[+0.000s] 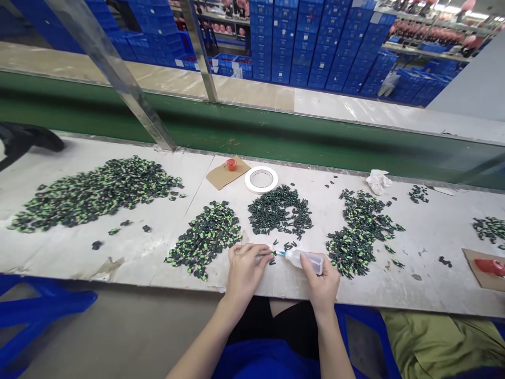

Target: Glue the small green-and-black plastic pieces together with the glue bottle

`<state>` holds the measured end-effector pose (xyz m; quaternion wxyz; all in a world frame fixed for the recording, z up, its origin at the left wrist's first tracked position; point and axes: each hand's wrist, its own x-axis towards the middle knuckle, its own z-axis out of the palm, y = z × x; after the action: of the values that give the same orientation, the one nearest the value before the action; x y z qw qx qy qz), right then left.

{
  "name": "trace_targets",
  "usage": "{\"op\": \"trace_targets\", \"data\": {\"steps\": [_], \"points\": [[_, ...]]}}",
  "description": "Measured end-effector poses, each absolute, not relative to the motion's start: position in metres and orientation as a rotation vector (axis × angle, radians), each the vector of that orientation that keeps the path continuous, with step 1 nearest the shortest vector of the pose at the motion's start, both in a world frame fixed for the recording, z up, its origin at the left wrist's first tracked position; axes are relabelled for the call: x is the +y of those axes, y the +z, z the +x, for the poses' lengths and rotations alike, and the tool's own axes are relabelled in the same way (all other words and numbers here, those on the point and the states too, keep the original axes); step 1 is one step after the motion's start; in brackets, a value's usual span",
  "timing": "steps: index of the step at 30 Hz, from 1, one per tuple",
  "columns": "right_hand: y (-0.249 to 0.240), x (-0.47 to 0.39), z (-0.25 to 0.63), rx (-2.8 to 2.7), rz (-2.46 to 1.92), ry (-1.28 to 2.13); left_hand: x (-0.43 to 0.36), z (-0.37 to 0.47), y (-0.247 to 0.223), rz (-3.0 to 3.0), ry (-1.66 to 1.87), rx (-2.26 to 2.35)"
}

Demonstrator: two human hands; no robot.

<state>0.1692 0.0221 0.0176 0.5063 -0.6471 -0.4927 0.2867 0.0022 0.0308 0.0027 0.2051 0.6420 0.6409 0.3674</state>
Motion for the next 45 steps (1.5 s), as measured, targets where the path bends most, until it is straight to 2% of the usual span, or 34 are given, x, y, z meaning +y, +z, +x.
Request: {"op": "trace_targets", "data": {"steps": [18,45], "points": [[0.0136,0.0254,0.1722,-1.339,-1.56,0.673,0.0291,0.0045,0.0036,1.761,1.051,1.805],[0.0157,0.026,0.1716,-1.284,-1.576,0.719,0.0295,0.0044,0.0046,1.729,1.026,1.84]]}}
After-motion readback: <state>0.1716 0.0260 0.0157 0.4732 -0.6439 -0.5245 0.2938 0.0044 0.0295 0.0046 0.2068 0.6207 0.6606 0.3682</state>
